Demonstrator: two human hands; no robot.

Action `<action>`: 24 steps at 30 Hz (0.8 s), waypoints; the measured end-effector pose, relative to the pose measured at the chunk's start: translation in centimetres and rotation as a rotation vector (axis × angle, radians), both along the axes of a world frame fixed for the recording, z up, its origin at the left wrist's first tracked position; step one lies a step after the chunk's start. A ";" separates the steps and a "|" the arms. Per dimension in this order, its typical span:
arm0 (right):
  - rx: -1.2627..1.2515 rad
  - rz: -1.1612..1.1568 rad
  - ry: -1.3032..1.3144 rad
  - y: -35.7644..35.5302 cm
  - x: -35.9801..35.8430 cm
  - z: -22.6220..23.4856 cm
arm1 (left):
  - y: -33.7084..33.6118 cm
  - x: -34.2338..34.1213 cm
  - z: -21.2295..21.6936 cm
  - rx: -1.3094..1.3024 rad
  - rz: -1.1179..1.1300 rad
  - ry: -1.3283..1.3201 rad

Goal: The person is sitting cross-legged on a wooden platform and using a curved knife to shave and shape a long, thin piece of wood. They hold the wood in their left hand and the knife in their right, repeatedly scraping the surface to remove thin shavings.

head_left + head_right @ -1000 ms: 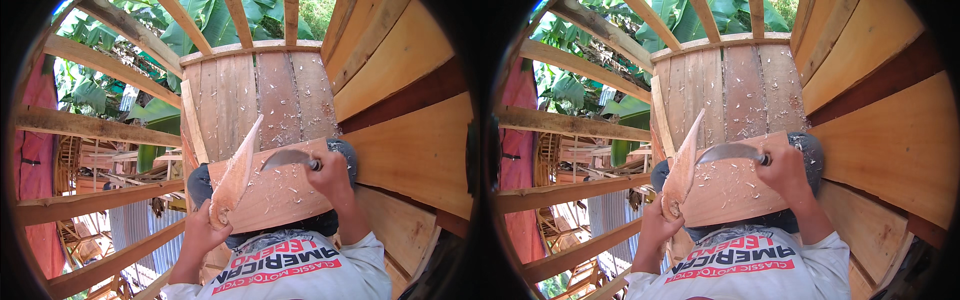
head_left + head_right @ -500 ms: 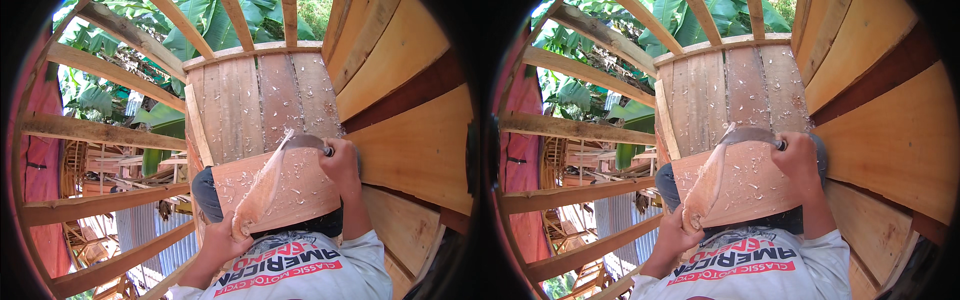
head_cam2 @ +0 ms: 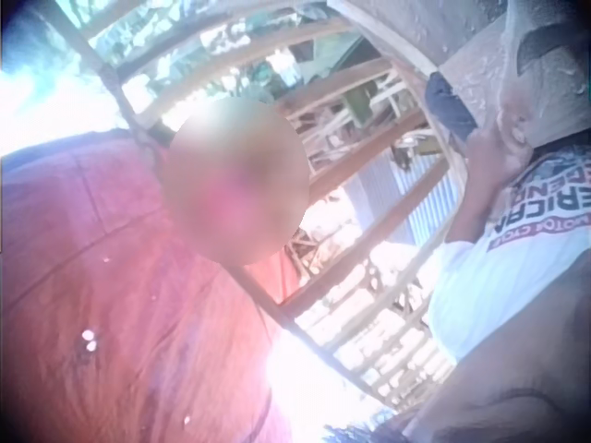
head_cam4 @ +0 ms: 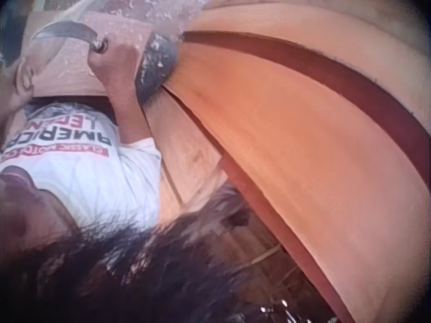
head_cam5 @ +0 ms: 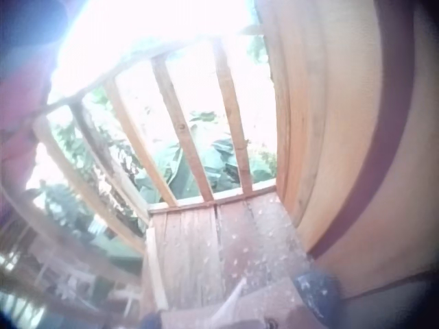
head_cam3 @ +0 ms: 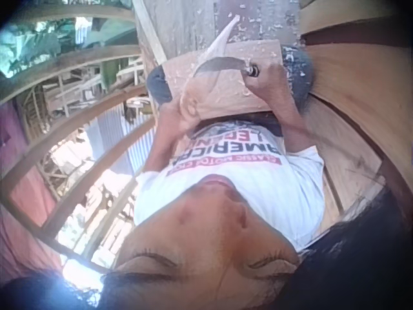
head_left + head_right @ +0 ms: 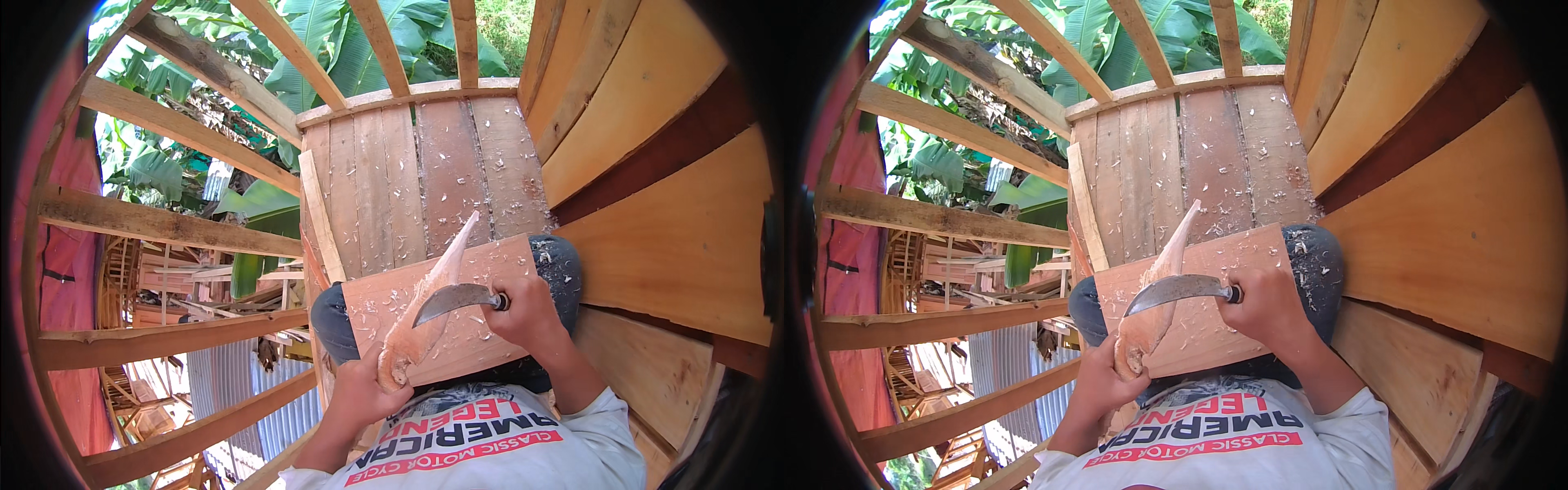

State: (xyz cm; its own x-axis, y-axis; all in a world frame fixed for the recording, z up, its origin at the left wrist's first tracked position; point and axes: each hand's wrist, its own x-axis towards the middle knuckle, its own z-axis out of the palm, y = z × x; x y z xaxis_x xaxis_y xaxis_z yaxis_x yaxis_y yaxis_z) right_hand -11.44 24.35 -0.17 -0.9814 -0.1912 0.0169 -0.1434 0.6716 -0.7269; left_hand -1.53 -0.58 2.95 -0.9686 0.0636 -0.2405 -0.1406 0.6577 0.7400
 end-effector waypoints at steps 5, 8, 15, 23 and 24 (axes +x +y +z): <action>0.026 -0.310 0.018 2.6 -3.6 -0.3 | 0.5 1.6 1.5 -0.247 -0.178 -0.110; -0.041 -0.468 -0.026 5.9 -5.2 -1.5 | 1.2 2.5 1.7 -0.177 -0.277 -0.018; -0.109 -0.237 -0.049 3.6 -2.3 -3.2 | -1.1 -0.2 -0.8 0.327 0.015 -0.228; -0.114 -0.039 -0.097 0.7 -0.7 -0.9 | -1.8 0.0 -6.2 1.067 -0.070 -0.580; -0.110 -0.033 -0.109 0.5 -0.6 -0.6 | -1.4 0.0 -6.2 1.149 -0.052 -0.611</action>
